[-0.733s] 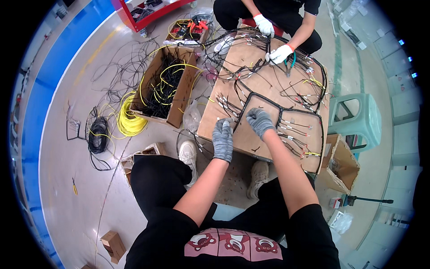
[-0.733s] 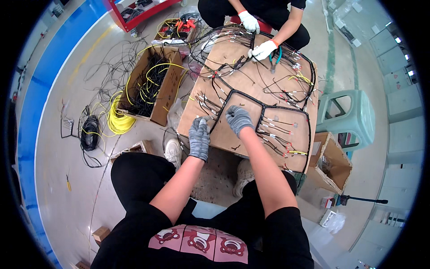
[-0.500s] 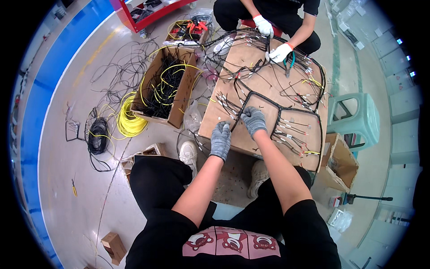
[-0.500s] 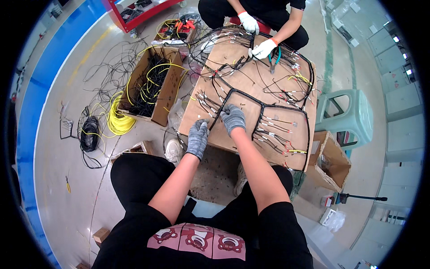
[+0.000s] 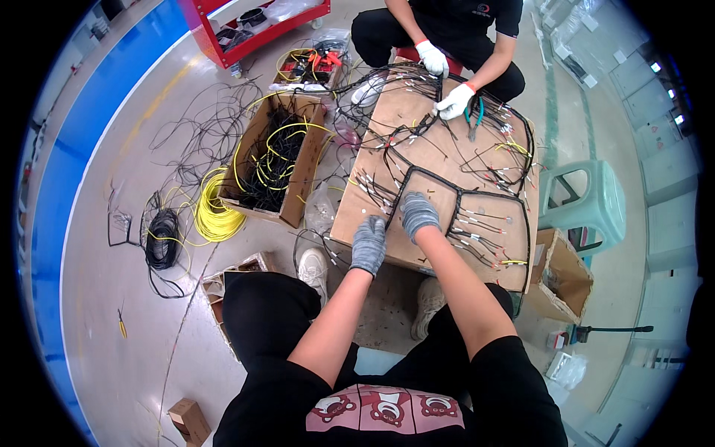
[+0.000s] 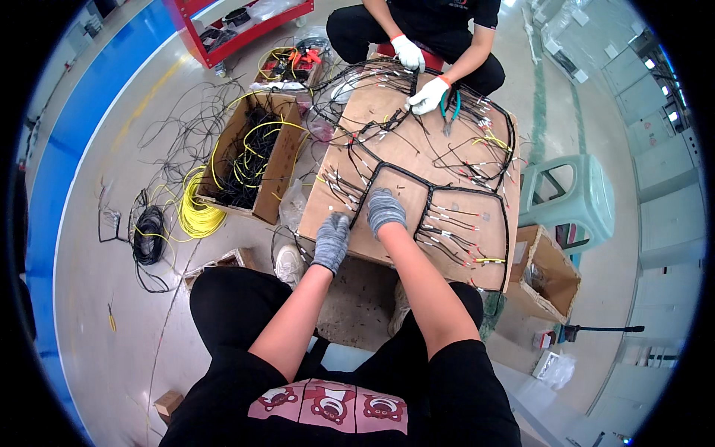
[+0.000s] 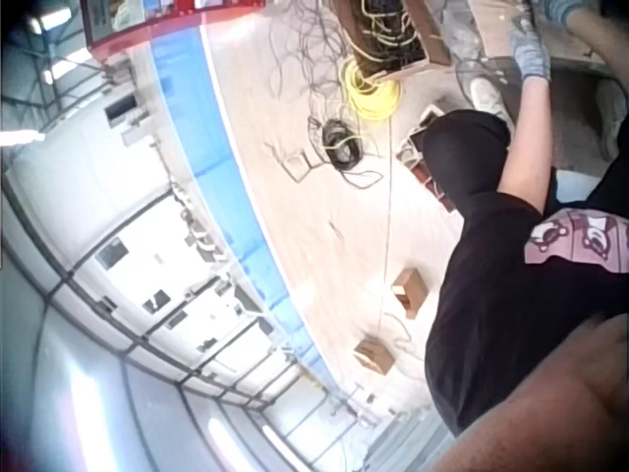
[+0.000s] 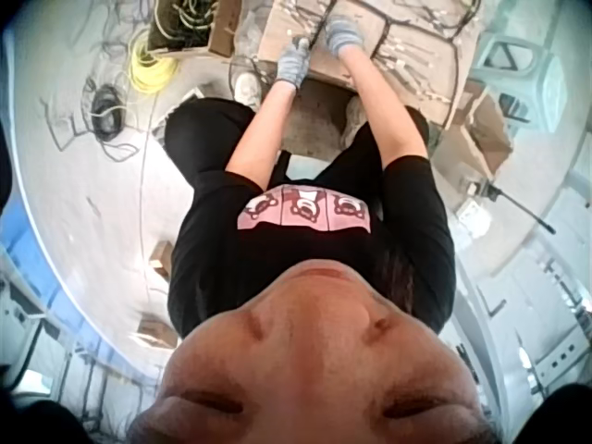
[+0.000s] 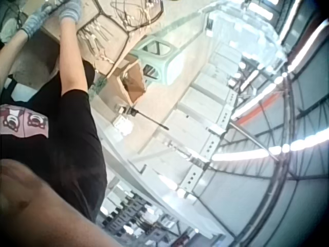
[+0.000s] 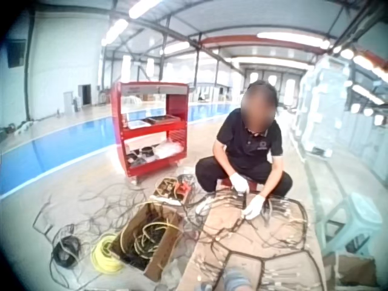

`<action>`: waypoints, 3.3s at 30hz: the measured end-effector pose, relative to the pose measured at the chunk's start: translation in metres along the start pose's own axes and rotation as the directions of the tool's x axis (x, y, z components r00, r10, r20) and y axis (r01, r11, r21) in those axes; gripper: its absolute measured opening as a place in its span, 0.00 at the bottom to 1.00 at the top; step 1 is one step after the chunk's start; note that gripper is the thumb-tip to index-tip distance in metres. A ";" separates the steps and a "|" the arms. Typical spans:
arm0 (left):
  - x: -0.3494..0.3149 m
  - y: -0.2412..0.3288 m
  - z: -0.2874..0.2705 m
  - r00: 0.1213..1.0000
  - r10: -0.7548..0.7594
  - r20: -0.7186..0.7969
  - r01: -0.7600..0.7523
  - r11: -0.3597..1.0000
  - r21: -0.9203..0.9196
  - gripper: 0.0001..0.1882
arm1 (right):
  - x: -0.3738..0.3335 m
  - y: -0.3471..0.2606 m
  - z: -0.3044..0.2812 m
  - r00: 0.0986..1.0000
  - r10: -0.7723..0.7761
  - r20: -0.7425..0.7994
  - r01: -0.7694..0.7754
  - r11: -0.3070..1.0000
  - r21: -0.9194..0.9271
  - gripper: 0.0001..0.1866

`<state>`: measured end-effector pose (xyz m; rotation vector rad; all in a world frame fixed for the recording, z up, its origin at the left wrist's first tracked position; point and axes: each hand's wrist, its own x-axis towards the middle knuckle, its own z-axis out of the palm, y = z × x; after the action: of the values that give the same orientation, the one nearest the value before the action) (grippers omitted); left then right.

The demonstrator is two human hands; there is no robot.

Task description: The person sits on the floor and repeatedly picks up short wires, strips their ends, and inserts them into a black cable harness laid on a low table. A coworker across the table performs similar wire work. The person handles wires one at a time and places finished pieces into the harness.

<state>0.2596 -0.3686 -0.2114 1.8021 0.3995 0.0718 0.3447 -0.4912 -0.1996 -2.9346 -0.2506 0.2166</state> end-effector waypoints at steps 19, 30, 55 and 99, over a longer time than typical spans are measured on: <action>0.073 0.089 0.037 0.953 0.262 -0.154 -0.239 0.959 0.155 0.13 | 0.002 0.040 -0.129 0.986 0.070 0.149 -0.144 -0.067 0.987 0.07; 0.063 0.084 0.049 0.897 0.440 -0.034 -0.421 0.876 0.234 0.11 | 0.016 0.031 -0.114 0.981 0.130 0.145 -0.145 -0.009 0.989 0.06; 0.064 0.082 0.046 0.914 0.400 -0.065 -0.368 0.886 0.281 0.13 | 0.010 0.034 -0.107 0.983 0.076 0.165 -0.162 -0.050 0.986 0.11; 0.089 0.013 -0.009 0.813 -0.375 0.445 0.560 0.294 -0.775 0.08 | -0.017 0.006 -0.023 0.954 -0.107 0.282 -0.062 0.846 0.530 0.27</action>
<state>0.3439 -0.3357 -0.2107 0.5415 0.6094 -0.2718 0.3331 -0.5041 -0.1762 -2.3303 -0.2226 0.6261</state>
